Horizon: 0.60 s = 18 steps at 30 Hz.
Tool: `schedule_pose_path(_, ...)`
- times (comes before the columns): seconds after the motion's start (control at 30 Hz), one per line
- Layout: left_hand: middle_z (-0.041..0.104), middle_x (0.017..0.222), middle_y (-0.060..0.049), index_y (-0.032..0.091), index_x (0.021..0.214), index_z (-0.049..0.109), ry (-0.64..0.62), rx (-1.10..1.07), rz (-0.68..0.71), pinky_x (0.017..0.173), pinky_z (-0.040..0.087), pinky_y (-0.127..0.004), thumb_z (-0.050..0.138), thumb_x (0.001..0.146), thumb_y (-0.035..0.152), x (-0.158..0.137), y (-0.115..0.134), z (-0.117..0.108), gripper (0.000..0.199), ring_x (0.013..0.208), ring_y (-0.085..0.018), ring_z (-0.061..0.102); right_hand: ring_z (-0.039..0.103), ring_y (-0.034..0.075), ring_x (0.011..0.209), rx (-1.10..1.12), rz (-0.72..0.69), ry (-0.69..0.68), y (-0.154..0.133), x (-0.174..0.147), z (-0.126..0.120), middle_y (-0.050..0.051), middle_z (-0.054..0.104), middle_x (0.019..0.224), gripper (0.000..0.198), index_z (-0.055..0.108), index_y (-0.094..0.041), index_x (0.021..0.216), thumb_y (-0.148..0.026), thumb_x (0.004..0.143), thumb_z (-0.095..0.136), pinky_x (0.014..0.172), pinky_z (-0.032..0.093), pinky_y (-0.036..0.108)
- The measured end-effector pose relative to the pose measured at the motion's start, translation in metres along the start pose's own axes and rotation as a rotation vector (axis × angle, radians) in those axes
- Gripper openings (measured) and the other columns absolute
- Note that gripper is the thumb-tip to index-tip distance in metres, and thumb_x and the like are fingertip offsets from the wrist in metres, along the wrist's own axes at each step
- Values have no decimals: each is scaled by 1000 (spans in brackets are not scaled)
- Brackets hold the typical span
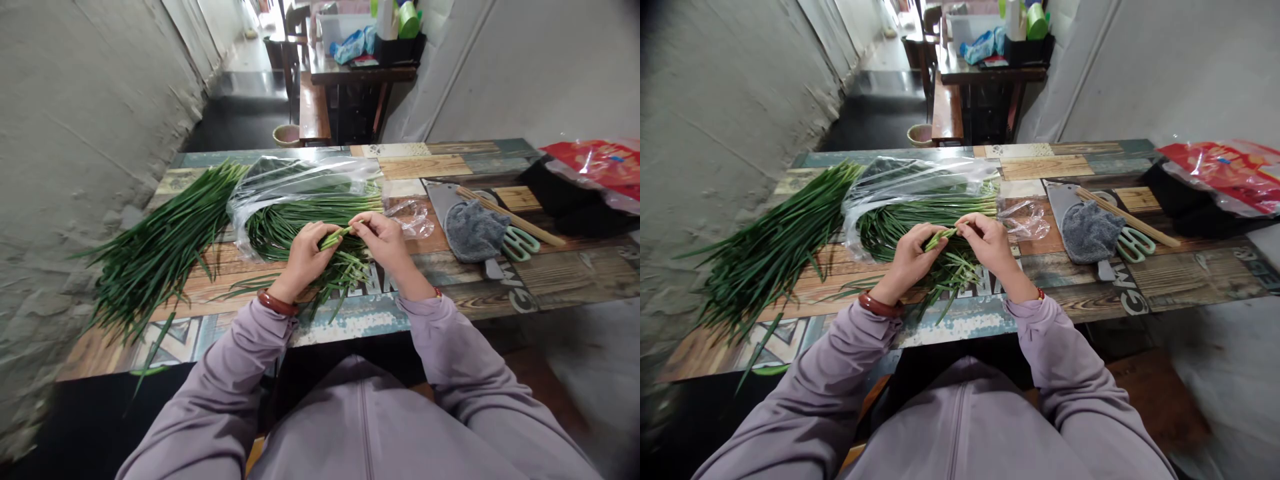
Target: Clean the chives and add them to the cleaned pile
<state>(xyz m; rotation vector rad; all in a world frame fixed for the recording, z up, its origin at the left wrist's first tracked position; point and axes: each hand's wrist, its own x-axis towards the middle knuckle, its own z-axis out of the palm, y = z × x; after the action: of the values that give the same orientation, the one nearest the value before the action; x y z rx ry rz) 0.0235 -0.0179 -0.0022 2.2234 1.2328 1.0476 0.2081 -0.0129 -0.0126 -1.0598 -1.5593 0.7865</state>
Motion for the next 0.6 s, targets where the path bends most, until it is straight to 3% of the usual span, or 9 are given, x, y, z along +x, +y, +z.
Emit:
schedule_pose_path(0.23, 66, 80, -4, 20, 83, 65, 12, 7, -58, 73, 44, -29, 55, 92, 28, 0, 0, -1, 16, 76, -17, 56, 67, 14, 74, 56, 40, -51, -2, -2, 4, 1, 71, 83, 27, 65, -22, 96, -45, 94, 51, 68, 52, 26)
schedule_pose_path(0.4, 65, 80, -2, 20, 82, 63, 3, 29, -73, 72, 44, -28, 56, 91, 29, 0, 0, 0, 15, 75, -16, 55, 61, 13, 63, -140, -28, 8, -6, -4, 10, -1, 68, 76, 12, 63, -22, 90, -32, 83, 65, 62, 50, 26)
schedule_pose_path(0.6, 64, 81, -2, 20, 84, 61, -1, 38, -50, 72, 42, -28, 53, 92, 29, -1, -1, 2, 14, 78, -16, 55, 66, 17, 71, -216, -111, 46, -7, -5, 14, 2, 69, 86, 20, 56, -23, 97, -23, 78, 62, 66, 53, 29)
